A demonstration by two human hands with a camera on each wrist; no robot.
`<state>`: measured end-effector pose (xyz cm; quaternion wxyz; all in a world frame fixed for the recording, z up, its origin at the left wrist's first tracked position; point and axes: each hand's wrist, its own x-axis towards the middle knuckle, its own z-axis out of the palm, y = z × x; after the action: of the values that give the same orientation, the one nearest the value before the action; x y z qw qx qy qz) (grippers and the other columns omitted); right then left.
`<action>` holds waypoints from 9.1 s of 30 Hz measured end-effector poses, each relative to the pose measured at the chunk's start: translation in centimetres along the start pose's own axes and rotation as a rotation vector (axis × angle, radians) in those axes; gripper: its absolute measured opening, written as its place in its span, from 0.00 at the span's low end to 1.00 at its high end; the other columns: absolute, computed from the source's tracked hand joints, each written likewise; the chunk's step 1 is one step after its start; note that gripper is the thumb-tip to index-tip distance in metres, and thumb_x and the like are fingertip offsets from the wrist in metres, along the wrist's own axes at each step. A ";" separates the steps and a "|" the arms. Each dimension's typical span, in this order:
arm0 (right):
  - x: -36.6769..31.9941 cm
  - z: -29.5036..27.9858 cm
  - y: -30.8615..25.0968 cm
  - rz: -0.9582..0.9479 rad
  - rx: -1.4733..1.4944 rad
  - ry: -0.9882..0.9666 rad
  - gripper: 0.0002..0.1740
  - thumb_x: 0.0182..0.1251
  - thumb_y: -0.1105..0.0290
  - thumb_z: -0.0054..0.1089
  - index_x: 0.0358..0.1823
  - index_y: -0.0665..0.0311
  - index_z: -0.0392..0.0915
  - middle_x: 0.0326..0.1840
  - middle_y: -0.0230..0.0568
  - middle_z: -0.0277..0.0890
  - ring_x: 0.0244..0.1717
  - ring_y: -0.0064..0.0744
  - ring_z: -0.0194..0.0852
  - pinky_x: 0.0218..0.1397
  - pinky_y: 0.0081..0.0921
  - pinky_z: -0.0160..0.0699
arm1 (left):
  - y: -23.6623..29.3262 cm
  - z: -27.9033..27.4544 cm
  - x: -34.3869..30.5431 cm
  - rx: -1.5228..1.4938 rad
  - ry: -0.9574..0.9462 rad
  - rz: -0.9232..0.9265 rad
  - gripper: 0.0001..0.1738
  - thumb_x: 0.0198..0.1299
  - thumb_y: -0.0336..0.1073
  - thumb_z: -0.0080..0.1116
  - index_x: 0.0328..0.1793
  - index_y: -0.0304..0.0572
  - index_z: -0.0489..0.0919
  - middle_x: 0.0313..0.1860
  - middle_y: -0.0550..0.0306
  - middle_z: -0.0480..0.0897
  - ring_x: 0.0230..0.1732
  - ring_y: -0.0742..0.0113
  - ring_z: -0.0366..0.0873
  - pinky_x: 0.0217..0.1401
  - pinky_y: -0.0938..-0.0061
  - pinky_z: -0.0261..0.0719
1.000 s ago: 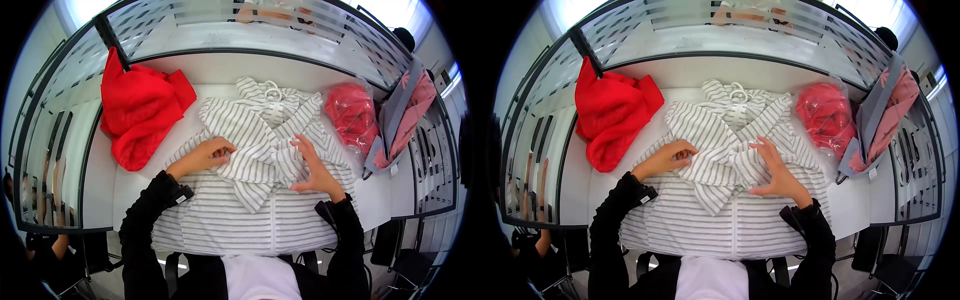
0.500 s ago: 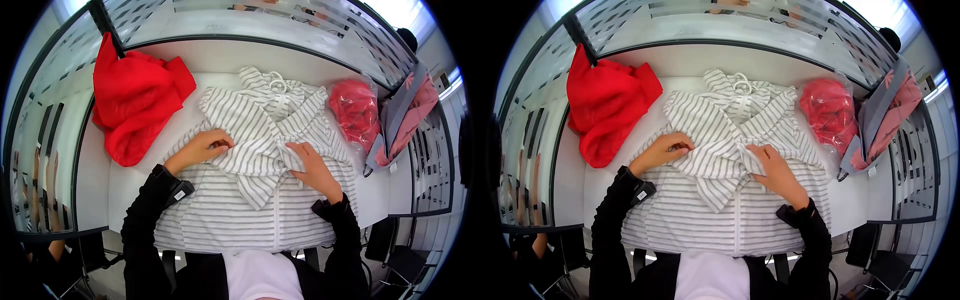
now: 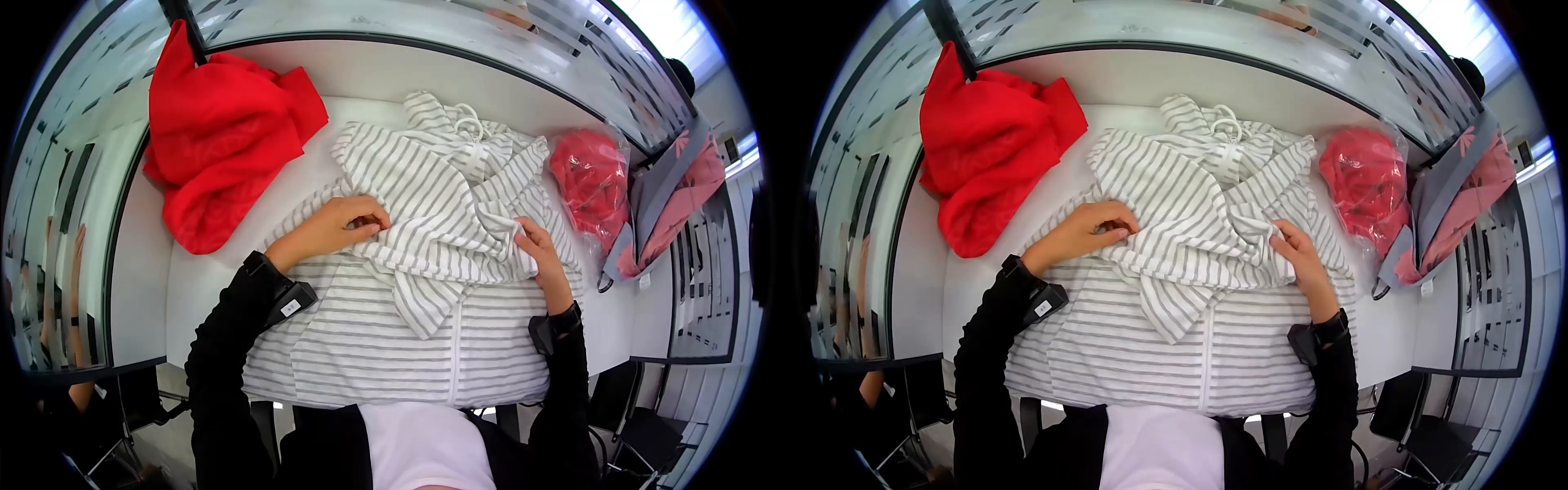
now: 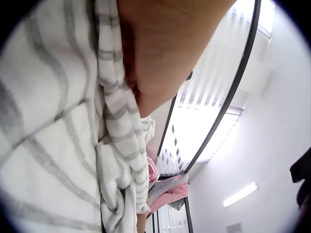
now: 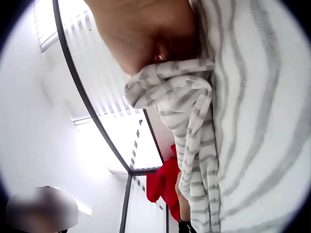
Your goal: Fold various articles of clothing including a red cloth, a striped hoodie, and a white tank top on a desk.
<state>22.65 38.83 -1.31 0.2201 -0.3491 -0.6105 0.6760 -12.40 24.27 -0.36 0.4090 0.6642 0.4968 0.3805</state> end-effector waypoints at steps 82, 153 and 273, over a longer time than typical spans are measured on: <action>-5.0 4.6 -10.7 0.042 0.118 -0.102 0.28 0.66 0.74 0.50 0.66 0.65 0.54 0.51 0.52 0.73 0.53 0.38 0.75 0.58 0.27 0.72 | -0.1 -1.0 -0.5 -0.080 -0.060 0.011 0.07 0.58 0.25 0.52 0.42 0.39 0.77 0.36 0.62 0.76 0.39 0.75 0.74 0.43 0.81 0.70; -0.4 -2.8 -0.1 -0.188 0.102 0.173 0.06 0.66 0.75 0.48 0.40 0.68 0.73 0.31 0.35 0.75 0.31 0.22 0.71 0.37 0.17 0.69 | 0.6 -0.3 -0.7 0.017 -0.126 0.084 0.19 0.36 0.18 0.55 0.40 0.38 0.76 0.44 0.58 0.76 0.49 0.64 0.72 0.55 0.76 0.69; -0.2 1.5 -9.7 -0.158 -0.476 -0.463 0.08 0.66 0.73 0.48 0.41 0.69 0.74 0.33 0.34 0.76 0.36 0.21 0.74 0.43 0.19 0.71 | 8.7 0.7 -10.9 0.930 0.167 0.056 0.15 0.54 0.30 0.58 0.50 0.44 0.76 0.52 0.55 0.77 0.52 0.56 0.73 0.53 0.67 0.72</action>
<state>20.38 39.18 8.28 0.0396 -0.1793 -0.8103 0.5565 -11.15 12.06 6.29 0.0163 0.7571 0.6276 0.1807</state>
